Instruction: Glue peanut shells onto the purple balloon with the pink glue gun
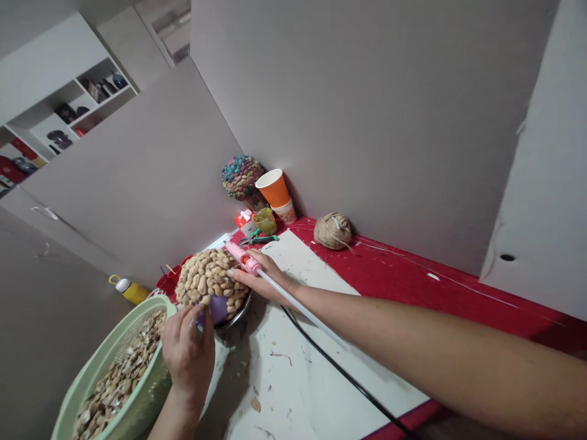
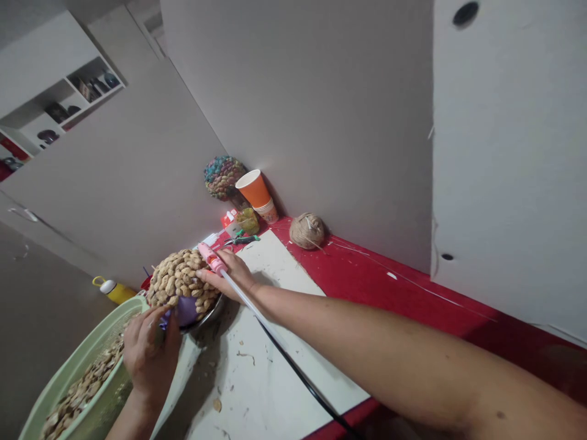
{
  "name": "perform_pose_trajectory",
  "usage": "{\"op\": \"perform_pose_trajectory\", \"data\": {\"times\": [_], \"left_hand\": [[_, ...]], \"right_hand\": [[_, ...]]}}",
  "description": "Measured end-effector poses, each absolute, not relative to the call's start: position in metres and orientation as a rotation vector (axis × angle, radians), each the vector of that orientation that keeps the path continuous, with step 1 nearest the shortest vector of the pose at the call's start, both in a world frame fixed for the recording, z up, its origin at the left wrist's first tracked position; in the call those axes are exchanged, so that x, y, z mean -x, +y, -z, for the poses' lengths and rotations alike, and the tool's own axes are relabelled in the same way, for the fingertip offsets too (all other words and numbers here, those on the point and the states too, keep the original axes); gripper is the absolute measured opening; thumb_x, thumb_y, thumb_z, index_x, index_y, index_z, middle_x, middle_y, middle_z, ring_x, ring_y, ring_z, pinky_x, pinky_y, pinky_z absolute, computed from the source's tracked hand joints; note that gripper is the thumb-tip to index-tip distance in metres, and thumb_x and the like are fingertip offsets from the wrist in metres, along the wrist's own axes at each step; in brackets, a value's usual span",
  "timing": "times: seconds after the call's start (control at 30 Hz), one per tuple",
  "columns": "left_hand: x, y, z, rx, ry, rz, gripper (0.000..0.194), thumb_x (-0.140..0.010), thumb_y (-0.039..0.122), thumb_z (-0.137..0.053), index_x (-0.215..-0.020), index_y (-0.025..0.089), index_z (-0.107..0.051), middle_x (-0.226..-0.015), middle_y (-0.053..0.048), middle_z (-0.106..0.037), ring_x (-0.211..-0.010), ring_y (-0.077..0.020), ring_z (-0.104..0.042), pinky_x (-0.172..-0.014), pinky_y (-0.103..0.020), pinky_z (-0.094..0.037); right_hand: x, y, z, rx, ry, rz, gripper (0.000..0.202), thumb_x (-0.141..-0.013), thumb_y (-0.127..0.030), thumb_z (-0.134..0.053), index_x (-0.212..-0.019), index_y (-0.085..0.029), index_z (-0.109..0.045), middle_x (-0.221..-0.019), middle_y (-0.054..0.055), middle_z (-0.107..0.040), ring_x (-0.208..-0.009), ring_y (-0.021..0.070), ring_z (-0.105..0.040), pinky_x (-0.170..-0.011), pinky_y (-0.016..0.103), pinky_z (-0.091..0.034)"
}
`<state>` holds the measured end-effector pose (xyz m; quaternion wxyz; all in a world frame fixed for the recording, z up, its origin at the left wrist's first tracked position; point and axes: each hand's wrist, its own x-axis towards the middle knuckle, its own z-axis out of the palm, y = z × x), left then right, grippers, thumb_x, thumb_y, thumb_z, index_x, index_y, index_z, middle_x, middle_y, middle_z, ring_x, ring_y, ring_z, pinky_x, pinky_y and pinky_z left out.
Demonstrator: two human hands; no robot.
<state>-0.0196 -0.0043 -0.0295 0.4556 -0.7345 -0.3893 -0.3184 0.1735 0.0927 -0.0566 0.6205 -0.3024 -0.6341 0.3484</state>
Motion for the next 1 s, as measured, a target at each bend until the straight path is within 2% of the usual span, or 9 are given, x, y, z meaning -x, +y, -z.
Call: {"op": "perform_pose_trajectory", "data": {"times": [0.2, 0.43, 0.7, 0.83, 1.0], "left_hand": [[0.032, 0.003, 0.032, 1.792, -0.954, 0.795, 0.024, -0.081, 0.013, -0.072, -0.102, 0.016, -0.062, -0.092, -0.013, -0.072, -0.085, -0.0249, -0.067, -0.081, -0.040, -0.051], [0.038, 0.000, 0.035, 1.858, -0.945, 0.883, 0.025, -0.080, 0.013, -0.072, -0.101, 0.021, -0.063, -0.094, -0.008, -0.070, -0.085, -0.0220, -0.067, -0.083, -0.039, -0.051], [0.037, 0.001, 0.036, 1.822, -0.958, 0.905, 0.026, -0.080, 0.014, -0.072, -0.103, 0.019, -0.061, -0.096, -0.011, -0.069, -0.088, -0.0244, -0.065, -0.083, -0.042, -0.050], [0.038, 0.000, 0.038, 1.805, -0.975, 0.919, 0.027, -0.080, 0.014, -0.074, -0.103, 0.018, -0.061, -0.094, -0.011, -0.068, -0.087, -0.0247, -0.064, -0.083, -0.042, -0.049], [0.040, -0.002, 0.040, 1.812, -0.997, 0.917, 0.026, -0.082, 0.016, -0.072, -0.105, 0.019, -0.061, -0.094, -0.010, -0.068, -0.086, -0.0242, -0.064, -0.082, -0.041, -0.049]], "right_hand": [[-0.174, 0.091, 0.057, 0.686, -1.499, -0.781, 0.024, -0.079, -0.035, -0.071, -0.080, -0.019, -0.054, -0.094, 0.006, -0.060, -0.090, 0.0218, -0.057, -0.086, 0.037, -0.045], [-0.173, 0.089, 0.058, 0.703, -1.510, -0.768, 0.028, -0.081, -0.039, -0.070, -0.076, -0.020, -0.049, -0.083, 0.002, -0.056, -0.079, 0.0196, -0.054, -0.077, 0.034, -0.045], [-0.176, 0.091, 0.055, 0.731, -1.484, -0.745, 0.025, -0.078, -0.036, -0.070, -0.079, -0.021, -0.050, -0.082, 0.001, -0.056, -0.079, 0.0195, -0.054, -0.076, 0.033, -0.045], [-0.183, 0.088, 0.041, 0.722, -1.469, -0.680, 0.032, -0.080, -0.045, -0.066, -0.072, -0.023, -0.044, -0.077, 0.000, -0.051, -0.075, 0.0191, -0.052, -0.072, 0.033, -0.044], [-0.182, 0.090, 0.003, 0.706, -1.634, -0.555, 0.033, -0.085, -0.048, -0.063, -0.073, -0.023, -0.046, -0.077, 0.001, -0.052, -0.074, 0.0188, -0.051, -0.071, 0.031, -0.042]]}}
